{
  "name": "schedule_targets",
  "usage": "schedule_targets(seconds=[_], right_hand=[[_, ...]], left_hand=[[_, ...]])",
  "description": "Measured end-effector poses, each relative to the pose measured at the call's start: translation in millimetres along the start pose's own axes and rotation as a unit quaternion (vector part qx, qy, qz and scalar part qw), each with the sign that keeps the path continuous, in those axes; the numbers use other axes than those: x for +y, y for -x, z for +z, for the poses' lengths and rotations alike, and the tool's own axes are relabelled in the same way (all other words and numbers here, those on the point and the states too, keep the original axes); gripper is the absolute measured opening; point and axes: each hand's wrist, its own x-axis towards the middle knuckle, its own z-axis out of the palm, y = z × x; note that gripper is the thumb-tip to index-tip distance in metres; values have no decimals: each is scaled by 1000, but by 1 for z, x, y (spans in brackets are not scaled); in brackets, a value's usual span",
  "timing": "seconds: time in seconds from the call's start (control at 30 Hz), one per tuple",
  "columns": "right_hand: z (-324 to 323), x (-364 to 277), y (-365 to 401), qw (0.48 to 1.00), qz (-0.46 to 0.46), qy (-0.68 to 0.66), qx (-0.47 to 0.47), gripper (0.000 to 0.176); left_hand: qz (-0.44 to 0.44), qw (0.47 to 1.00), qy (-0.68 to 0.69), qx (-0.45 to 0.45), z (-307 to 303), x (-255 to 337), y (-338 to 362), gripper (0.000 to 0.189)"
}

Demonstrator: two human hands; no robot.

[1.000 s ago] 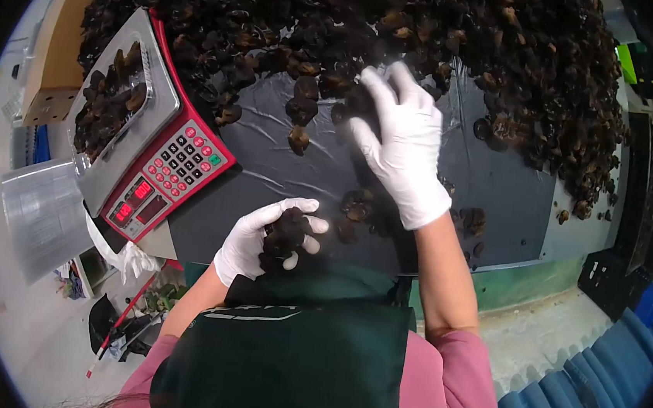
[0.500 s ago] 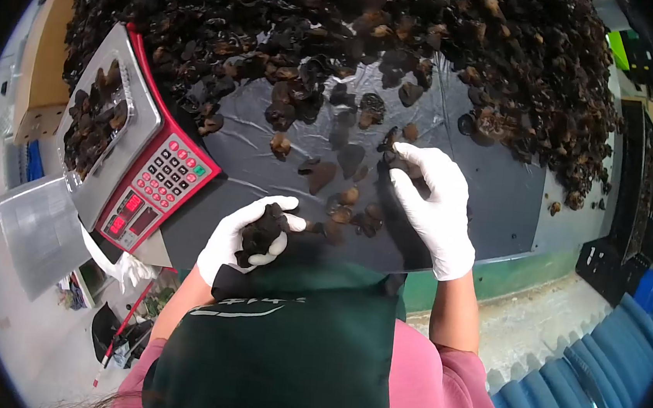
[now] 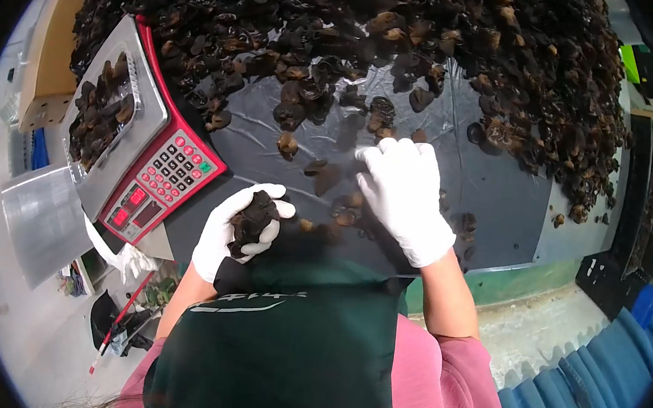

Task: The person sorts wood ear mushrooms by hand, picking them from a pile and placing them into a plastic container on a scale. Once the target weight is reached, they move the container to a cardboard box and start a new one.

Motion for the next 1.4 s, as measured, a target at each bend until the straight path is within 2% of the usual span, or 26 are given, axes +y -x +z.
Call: schedule_targets(seconds=[0.1, 0.2, 0.27, 0.3, 0.33, 0.4, 0.47, 0.53, 0.6, 0.63, 0.7, 0.73, 0.8, 0.87, 0.93, 1.0, 1.03, 1.07, 1.1, 1.13, 1.17, 1.2, 1.23, 1.27, 1.33, 1.4], right_hand=[[3, 6, 6, 993, 6, -84, 82, 21], [-7, 1, 14, 972, 58, -214, 72, 17], [-10, -14, 15, 966, 14, -244, 81, 18], [-18, -25, 11, 960, -28, -272, 62, 23], [-19, -40, 8, 945, -68, -315, 52, 27], [-16, -46, 8, 936, -55, -349, -12, 32], [-13, -37, 4, 971, -55, -220, 70, 34], [3, -34, 1, 998, -27, -62, 20, 33], [18, -29, 2, 998, -27, -57, 13, 31], [16, -27, 3, 994, -9, -107, 28, 28], [11, -28, 3, 976, 24, -212, 51, 23], [11, -29, 4, 962, 91, -257, 19, 15], [-2, -37, -2, 887, 173, -429, -10, 11], [-25, -50, -8, 826, 250, -502, -62, 11], [-29, -56, -8, 836, 238, -487, -85, 11], [-19, -56, -10, 909, 124, -393, -69, 10], [-14, -56, -13, 945, 19, -320, -63, 9], [-9, -66, -15, 971, -55, -232, -18, 12], [-5, -76, -20, 979, -79, -188, 6, 13], [-3, -86, -25, 984, -102, -144, 31, 15], [-7, -94, -31, 987, -96, -128, -14, 16], [-10, -101, -37, 989, -104, -103, -5, 20], [-12, -106, -45, 988, -116, -95, 26, 21], [-16, -111, -52, 987, -125, -85, 55, 23], [-23, -116, -65, 982, -124, -105, 93, 30], [-38, -114, -73, 973, -136, -153, 109, 34]], left_hand=[[-6, 1000, -8, 27, 6, 2, 1, 42], [-54, 996, -35, 59, 15, 3, -3, 46], [-76, 991, -96, 44, 24, 8, -7, 50], [-69, 983, -164, 54, 32, 9, -5, 57], [-90, 986, -132, 53, 37, 9, -6, 58], [-130, 988, -66, 53, 41, 10, -6, 61], [-77, 982, -170, 23, 38, 9, 0, 59], [-117, 978, -166, 40, 46, 18, 1, 57], [-113, 977, -180, 27, 41, 18, 1, 54], [-106, 979, -176, 15, 34, 17, 0, 53], [-90, 982, -164, 6, 27, 14, 0, 53], [-83, 984, -159, 7, 26, 14, -1, 52], [-70, 989, -131, -1, 22, 14, -5, 51], [-63, 995, -81, -16, 12, 8, -10, 49], [-54, 997, -47, -35, 13, 7, -13, 48], [-41, 998, -33, -23, 22, 12, -13, 48], [-36, 997, -65, -7, 26, 16, -9, 49], [-7, 994, -108, -15, 33, 23, -2, 47], [-20, 989, -145, -1, 29, 27, 1, 45], [-35, 983, -179, 14, 22, 28, 3, 44], [13, 991, -131, 30, 21, 21, 4, 41], [60, 994, -79, 42, 21, 18, 4, 39], [31, 998, 0, 49, 29, 31, 12, 31], [41, 998, 34, 43, 26, 32, 15, 31], [59, 992, 103, 29, 21, 33, 21, 31], [94, 987, 123, 51, 25, 50, 36, 29]])
